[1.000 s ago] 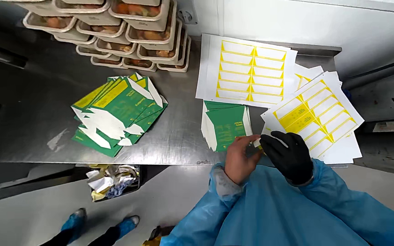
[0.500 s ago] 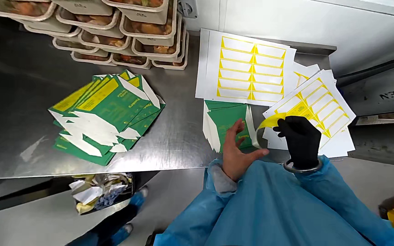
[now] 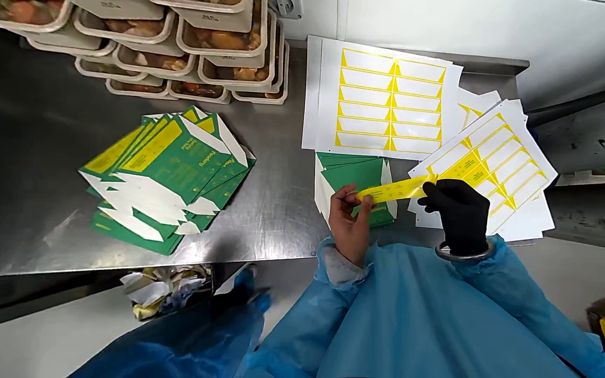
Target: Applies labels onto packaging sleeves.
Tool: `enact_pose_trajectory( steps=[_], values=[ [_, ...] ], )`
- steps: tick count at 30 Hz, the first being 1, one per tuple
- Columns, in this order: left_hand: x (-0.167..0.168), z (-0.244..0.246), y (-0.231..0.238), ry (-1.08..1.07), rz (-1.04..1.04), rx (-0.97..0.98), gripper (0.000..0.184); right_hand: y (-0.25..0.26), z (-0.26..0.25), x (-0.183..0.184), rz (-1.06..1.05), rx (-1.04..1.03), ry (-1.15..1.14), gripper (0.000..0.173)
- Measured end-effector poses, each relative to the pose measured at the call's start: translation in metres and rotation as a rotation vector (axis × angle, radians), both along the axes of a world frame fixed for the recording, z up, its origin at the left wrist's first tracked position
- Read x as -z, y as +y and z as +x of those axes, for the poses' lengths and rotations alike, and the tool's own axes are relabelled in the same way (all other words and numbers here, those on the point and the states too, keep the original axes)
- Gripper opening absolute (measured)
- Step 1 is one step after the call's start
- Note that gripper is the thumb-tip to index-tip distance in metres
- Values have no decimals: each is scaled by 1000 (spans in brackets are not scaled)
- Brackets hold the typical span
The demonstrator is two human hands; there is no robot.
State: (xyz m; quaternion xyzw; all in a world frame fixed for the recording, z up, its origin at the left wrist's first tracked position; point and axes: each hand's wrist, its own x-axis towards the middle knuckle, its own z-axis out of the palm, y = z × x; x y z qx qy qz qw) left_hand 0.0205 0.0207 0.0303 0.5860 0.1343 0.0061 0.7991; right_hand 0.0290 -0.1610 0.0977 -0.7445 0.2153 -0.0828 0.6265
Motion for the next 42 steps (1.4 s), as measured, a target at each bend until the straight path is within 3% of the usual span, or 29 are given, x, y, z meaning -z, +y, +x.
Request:
enact_pose_trajectory(
  steps=[3, 5, 8, 13, 16, 23, 30, 42],
  values=[
    [6, 8, 6, 42, 66, -63, 41, 0, 4, 9, -20, -34, 11, 11],
    [9, 15, 15, 142, 145, -100, 44, -4, 6, 24, -175, -121, 29, 13],
    [21, 33, 30, 327, 251, -133, 53, -8, 27, 62, -363, -214, 93, 16],
    [62, 68, 27, 498, 466, -249, 63, 4, 84, 128, -468, -273, 283, 26],
    [81, 63, 25, 515, 527, -202, 66, 6, 101, 155, -481, -306, 303, 25],
    [89, 64, 16, 537, 645, -270, 62, 6, 102, 160, -515, -341, 319, 23],
    [88, 74, 10, 474, 631, -410, 53, 10, 98, 166, -587, -334, 307, 27],
    [90, 78, 11, 417, 671, -443, 48, 21, 100, 154, -609, -282, 326, 26]
  ],
)
